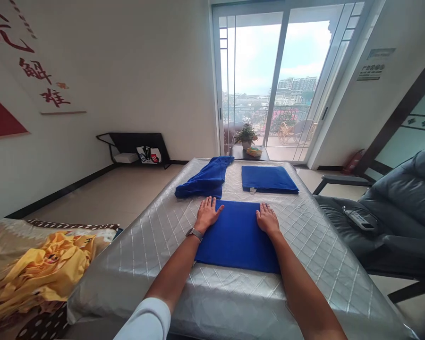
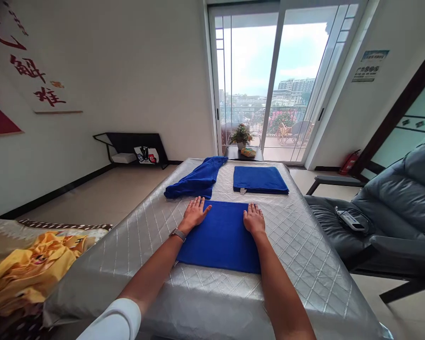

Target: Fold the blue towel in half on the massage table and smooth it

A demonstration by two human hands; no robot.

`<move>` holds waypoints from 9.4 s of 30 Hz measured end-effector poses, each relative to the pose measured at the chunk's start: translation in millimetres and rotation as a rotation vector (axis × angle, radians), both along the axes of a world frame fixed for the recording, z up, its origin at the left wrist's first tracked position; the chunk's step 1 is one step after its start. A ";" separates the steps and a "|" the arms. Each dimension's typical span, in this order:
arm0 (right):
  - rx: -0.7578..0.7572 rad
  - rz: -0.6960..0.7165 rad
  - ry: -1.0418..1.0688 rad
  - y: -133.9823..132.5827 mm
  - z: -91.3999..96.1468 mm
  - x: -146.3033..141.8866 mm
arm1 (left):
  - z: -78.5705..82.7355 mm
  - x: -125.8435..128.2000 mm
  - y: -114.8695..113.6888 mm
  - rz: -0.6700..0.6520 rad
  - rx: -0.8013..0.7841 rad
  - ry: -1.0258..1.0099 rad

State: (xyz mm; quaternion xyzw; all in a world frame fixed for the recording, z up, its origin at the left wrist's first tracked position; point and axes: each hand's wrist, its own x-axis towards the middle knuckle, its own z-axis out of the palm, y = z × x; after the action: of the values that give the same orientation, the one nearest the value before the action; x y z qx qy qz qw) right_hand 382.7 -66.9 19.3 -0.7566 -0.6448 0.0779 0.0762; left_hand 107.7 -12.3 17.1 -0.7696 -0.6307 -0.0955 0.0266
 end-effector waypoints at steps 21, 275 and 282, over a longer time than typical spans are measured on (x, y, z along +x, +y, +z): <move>0.015 0.022 -0.036 -0.6 -2.1 2.3 | -9.4 131.1 -12.7 -0.396 -0.111 -0.119; 0.007 -0.012 -0.060 -21.7 -6.0 -6.6 | -8.1 -55.9 -90.9 0.186 -0.104 -0.103; 0.016 -0.016 -0.053 -22.1 -6.1 -9.5 | 8.5 18.4 -95.1 -0.220 -0.084 -0.047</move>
State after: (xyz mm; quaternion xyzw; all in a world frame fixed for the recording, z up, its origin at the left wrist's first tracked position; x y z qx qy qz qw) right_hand 373.1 -89.0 13.2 -0.7627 -0.6412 0.0521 0.0660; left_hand 126.1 -107.5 25.6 -0.8322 -0.5463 -0.0892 -0.0310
